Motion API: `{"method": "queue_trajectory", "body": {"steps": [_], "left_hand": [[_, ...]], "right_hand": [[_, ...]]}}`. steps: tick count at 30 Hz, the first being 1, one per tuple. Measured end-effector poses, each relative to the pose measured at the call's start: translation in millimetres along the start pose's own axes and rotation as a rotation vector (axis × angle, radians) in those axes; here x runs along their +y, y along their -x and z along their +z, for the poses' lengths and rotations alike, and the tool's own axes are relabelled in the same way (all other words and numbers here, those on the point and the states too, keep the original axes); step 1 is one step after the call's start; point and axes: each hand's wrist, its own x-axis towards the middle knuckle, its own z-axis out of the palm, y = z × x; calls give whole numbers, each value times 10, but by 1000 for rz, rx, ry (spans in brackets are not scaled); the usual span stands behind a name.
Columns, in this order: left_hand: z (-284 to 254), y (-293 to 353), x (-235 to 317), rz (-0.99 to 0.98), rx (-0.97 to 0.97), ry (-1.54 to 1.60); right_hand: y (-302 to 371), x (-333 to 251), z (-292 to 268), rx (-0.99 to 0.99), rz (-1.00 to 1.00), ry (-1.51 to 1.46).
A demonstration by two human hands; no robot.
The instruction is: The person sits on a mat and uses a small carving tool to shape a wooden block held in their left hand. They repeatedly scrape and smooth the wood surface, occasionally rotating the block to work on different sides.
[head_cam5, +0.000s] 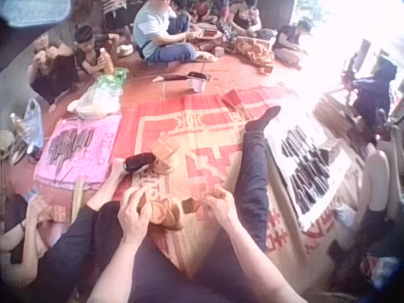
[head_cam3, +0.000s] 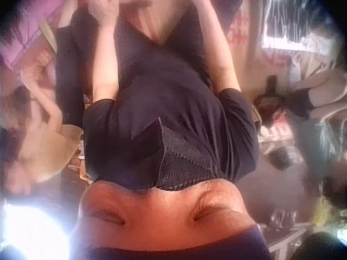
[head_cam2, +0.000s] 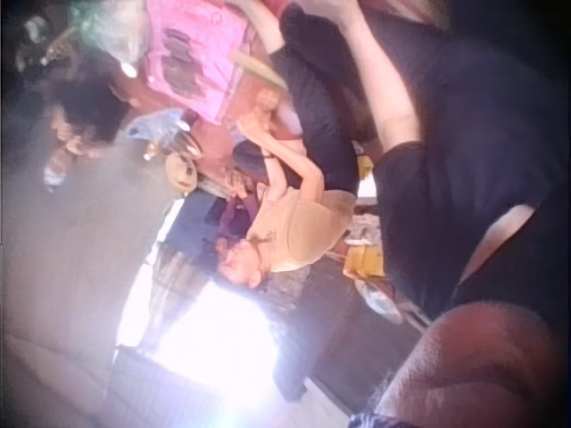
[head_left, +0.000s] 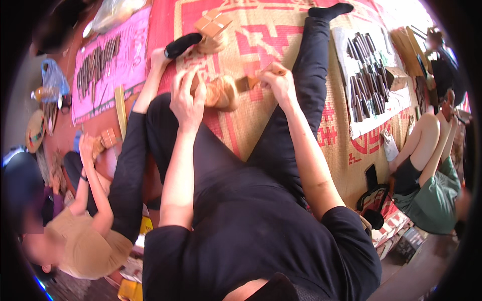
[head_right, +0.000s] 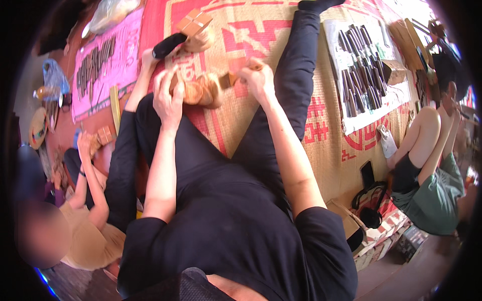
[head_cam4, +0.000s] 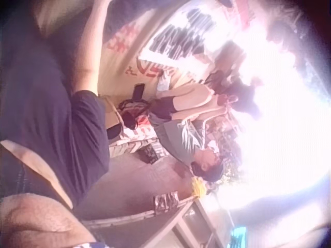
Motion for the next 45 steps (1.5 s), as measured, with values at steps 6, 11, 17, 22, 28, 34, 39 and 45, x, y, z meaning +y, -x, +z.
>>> {"method": "queue_trajectory", "body": {"steps": [6,11,17,22,28,34,39,45], "left_hand": [[3,-83,-112,4,25,15],[-12,-69,-198,7,138,-8],[-147,-91,-72,-24,70,72],[-110,-129,-9,27,82,66],[-83,-186,-52,33,57,38],[-93,-178,-61,31,88,25],[-66,-212,-59,56,71,14],[-69,-229,-6,35,40,22]], "right_hand": [[155,181,163,-49,14,-114],[148,-91,-7,-50,-48,-29],[250,27,211,-41,-34,-33],[348,-298,-35,-46,-77,-25],[1055,-509,380,-556,124,-70],[941,-163,227,-78,-170,447],[1026,-530,182,-466,105,76],[1054,-99,273,-441,-183,530]]}}
